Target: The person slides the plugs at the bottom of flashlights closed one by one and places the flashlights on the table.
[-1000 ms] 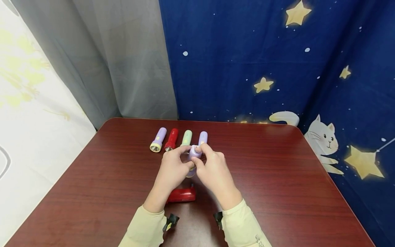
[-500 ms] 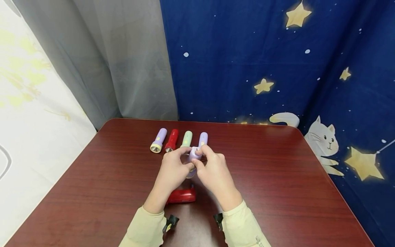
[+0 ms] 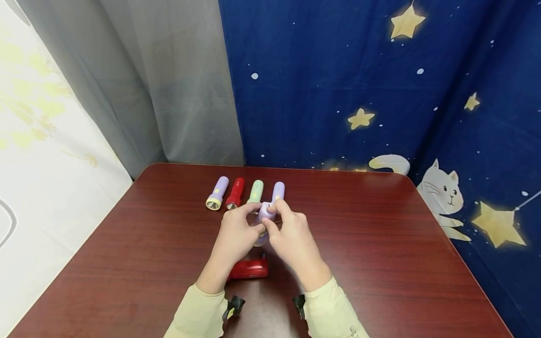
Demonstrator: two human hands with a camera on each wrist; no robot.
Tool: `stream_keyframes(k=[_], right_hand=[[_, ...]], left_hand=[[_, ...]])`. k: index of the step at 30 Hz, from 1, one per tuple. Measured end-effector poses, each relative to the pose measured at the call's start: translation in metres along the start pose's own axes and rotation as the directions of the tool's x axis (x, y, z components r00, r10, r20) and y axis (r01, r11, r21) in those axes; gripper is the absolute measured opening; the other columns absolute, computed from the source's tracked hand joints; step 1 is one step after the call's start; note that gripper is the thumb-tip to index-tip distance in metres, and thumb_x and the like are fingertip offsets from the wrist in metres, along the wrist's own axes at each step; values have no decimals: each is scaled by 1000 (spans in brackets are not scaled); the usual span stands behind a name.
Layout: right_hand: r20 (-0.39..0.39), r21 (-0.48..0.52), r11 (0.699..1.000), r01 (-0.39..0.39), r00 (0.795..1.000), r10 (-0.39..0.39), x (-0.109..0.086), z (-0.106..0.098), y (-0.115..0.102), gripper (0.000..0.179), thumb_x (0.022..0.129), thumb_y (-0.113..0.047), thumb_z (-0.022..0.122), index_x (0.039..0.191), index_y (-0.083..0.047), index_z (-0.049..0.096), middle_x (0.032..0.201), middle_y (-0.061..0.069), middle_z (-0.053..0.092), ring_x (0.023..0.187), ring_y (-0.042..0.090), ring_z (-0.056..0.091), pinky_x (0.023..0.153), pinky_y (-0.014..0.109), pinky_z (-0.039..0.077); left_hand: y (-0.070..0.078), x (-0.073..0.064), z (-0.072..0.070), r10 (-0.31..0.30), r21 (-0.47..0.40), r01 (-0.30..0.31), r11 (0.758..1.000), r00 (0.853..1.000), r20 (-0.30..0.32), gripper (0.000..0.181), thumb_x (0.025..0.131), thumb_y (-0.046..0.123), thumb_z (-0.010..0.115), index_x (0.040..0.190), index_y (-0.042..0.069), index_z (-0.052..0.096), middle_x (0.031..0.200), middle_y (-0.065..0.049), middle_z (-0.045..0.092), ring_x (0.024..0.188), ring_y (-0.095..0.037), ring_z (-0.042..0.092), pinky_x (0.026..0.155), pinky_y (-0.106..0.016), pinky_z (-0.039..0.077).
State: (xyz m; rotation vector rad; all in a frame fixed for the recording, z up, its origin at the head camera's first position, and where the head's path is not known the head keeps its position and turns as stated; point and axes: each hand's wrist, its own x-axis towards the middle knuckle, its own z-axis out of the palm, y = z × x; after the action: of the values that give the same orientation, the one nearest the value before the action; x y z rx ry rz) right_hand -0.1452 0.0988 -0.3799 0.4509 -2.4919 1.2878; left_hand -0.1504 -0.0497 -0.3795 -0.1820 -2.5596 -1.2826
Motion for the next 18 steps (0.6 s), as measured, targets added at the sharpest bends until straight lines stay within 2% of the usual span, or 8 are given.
stream_keyframes(k=[7,18], right_hand=[[21,32,999,7,1000,-7,0,-3,1,24,96,-7,77,115,-9,63,119,18,79,100,27,82,88,38,65],[49,62,998,-12,999,9,-2,-10,6,32,96,-11,78,125,-10,65,114,17,79,97,26,81,89,39,65]], left_hand=[[-1,2,0,-1,-18,2,1000,1000,17,40,86,10,84,125,8,78,112,-13,81,98,-27,74,84,-43,65],[0,2,0,-60,-82,69,994,992,113,43,89,10,81,131,6,74,119,-14,79,105,-27,74,92,-46,65]])
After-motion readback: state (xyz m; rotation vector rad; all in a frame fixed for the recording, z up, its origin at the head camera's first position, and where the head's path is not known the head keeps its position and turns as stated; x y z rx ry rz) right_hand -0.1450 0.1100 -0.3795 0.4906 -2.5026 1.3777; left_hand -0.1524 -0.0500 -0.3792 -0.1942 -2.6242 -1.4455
